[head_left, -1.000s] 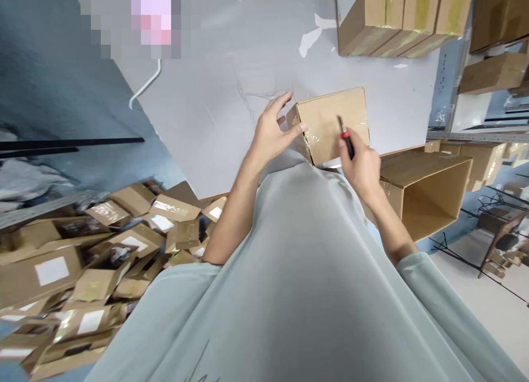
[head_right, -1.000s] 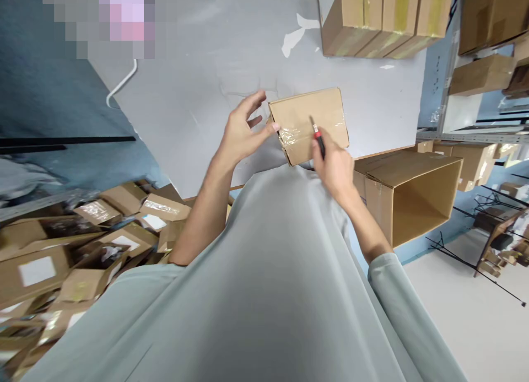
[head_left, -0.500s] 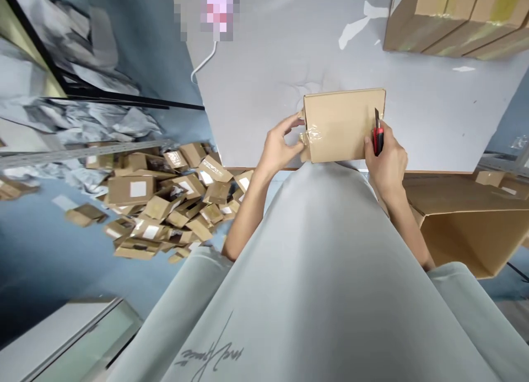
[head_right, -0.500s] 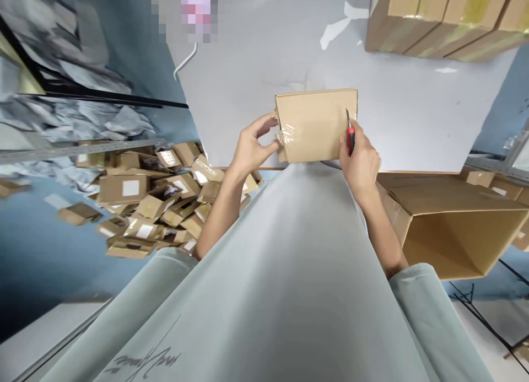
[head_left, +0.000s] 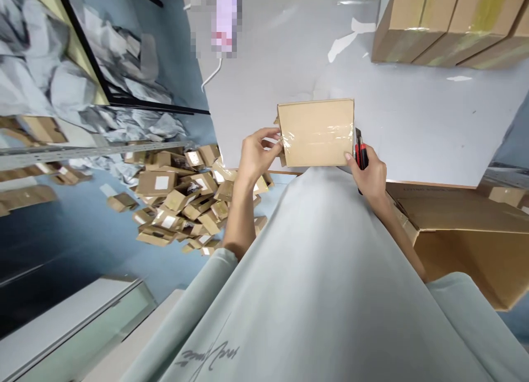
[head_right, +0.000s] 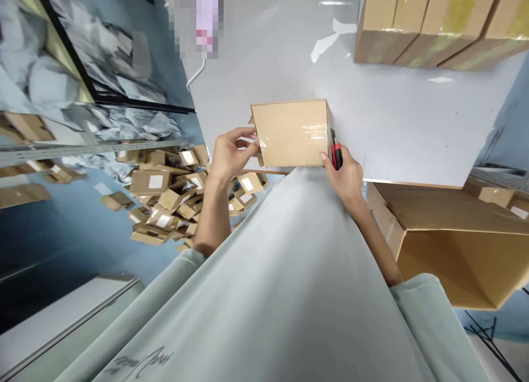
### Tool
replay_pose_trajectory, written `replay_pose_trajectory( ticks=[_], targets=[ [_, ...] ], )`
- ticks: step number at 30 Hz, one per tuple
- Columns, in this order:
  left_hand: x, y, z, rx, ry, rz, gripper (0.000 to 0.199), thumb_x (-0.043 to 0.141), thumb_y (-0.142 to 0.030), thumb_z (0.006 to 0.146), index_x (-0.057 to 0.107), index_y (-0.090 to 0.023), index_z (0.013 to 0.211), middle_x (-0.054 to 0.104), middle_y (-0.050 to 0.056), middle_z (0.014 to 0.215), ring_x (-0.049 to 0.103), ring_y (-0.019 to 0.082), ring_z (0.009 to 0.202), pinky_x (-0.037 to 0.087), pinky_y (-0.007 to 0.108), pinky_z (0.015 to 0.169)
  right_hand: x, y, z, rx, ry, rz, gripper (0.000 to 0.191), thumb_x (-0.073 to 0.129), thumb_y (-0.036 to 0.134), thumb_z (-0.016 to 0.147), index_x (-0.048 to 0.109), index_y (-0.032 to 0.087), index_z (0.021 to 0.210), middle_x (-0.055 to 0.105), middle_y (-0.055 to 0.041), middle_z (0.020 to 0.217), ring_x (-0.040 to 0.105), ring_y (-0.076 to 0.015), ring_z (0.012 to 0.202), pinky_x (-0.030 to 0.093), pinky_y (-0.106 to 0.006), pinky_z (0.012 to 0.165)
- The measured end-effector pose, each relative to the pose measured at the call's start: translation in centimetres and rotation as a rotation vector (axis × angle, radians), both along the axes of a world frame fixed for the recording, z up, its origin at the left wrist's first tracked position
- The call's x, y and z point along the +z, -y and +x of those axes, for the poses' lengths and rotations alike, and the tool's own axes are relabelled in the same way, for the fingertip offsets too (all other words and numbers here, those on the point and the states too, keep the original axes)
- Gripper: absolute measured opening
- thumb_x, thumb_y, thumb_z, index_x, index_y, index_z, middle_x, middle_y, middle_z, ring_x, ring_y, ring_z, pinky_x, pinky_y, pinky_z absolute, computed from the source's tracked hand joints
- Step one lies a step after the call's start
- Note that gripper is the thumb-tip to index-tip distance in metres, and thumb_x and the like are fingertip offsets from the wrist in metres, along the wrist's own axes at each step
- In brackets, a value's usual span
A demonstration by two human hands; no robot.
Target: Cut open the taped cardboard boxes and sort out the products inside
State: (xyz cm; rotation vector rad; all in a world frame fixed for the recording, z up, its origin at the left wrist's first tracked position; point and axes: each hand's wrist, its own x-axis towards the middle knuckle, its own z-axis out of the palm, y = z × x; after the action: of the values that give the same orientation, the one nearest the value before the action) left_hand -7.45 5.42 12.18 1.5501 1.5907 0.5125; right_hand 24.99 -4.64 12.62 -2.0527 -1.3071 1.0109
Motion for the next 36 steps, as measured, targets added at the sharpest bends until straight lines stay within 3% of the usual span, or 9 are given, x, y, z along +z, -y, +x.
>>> replay_pose_trajectory(
  ticks=[4, 8, 12, 15, 21, 26, 36],
  targets=[
    [-0.3, 0.4, 0.2, 0.023, -0.028, 0.071, 0.035, 0.074, -0.030, 0.090, 0.083, -0.024, 0.123, 0.081, 0.006, 0.115, 0.077, 0.018, 0.086, 0.068, 0.032, 0.079, -0.9, 0.2, -0.4, -0.049, -0.100, 0.017, 0.052, 0.058, 0.078, 0.108, 0.069, 0.027, 0.112, 0.068, 0.0006, 0.083, 0.067, -0.0225, 0.077, 0.059, -0.033, 0.072],
    [-1.2, 0.9, 0.5, 0.049, 0.027, 0.084, 0.031, 0.071, -0.025, 0.089, 0.083, -0.024, 0.118, 0.080, 0.007, 0.120, 0.077, 0.018, 0.087, 0.068, 0.032, 0.079, -0.7, 0.3, -0.4, -0.120, -0.228, 0.011, 0.053, 0.064, 0.080, 0.104, 0.066, 0.027, 0.106, 0.063, 0.0036, 0.076, 0.064, -0.0184, 0.062, 0.056, -0.031, 0.060],
    [-2.0, 1.2, 0.6, 0.073, 0.194, 0.052, 0.027, 0.067, -0.030, 0.093, 0.080, -0.024, 0.117, 0.081, 0.008, 0.129, 0.077, 0.018, 0.090, 0.070, 0.033, 0.078, -0.1, 0.0, -0.2, -0.121, -0.250, 0.024, 0.055, 0.070, 0.081, 0.099, 0.061, 0.027, 0.096, 0.062, 0.0049, 0.069, 0.059, -0.0160, 0.054, 0.053, -0.030, 0.056],
    [-2.1, 1.5, 0.4, 0.061, 0.331, 0.027, 0.033, 0.067, -0.032, 0.092, 0.079, -0.027, 0.122, 0.079, 0.009, 0.135, 0.080, 0.022, 0.103, 0.072, 0.037, 0.084, 0.3, -0.2, -0.1, -0.119, -0.216, -0.003, 0.060, 0.069, 0.086, 0.096, 0.057, 0.028, 0.092, 0.060, 0.0049, 0.066, 0.059, -0.0156, 0.054, 0.051, -0.029, 0.054],
    [-1.7, 2.0, -0.4, -0.136, 0.389, 0.064, 0.058, 0.080, -0.038, 0.084, 0.073, -0.030, 0.140, 0.072, 0.009, 0.151, 0.069, 0.031, 0.142, 0.066, 0.047, 0.112, 1.5, -0.6, -0.3, -0.124, -0.157, -0.051, 0.067, 0.070, 0.094, 0.088, 0.054, 0.029, 0.088, 0.061, 0.0048, 0.069, 0.060, -0.0146, 0.055, 0.050, -0.029, 0.052],
    [-2.3, 1.0, -0.4, -0.248, 0.391, 0.088, 0.063, 0.089, -0.043, 0.083, 0.070, -0.030, 0.141, 0.071, 0.010, 0.151, 0.066, 0.034, 0.143, 0.059, 0.051, 0.119, 2.4, -0.9, -0.4, -0.104, -0.111, -0.058, 0.066, 0.072, 0.092, 0.089, 0.055, 0.029, 0.089, 0.059, 0.0065, 0.069, 0.059, -0.0137, 0.055, 0.051, -0.029, 0.054],
    [-3.0, 0.5, -0.8, -0.509, 0.398, 0.065, 0.063, 0.093, -0.034, 0.075, 0.067, -0.029, 0.133, 0.067, 0.011, 0.145, 0.064, 0.040, 0.142, 0.055, 0.056, 0.123, 3.0, -0.3, -0.4, -0.125, -0.007, -0.078, 0.064, 0.071, 0.090, 0.091, 0.053, 0.029, 0.086, 0.057, 0.0073, 0.063, 0.055, -0.0141, 0.056, 0.049, -0.029, 0.056]
  ],
)
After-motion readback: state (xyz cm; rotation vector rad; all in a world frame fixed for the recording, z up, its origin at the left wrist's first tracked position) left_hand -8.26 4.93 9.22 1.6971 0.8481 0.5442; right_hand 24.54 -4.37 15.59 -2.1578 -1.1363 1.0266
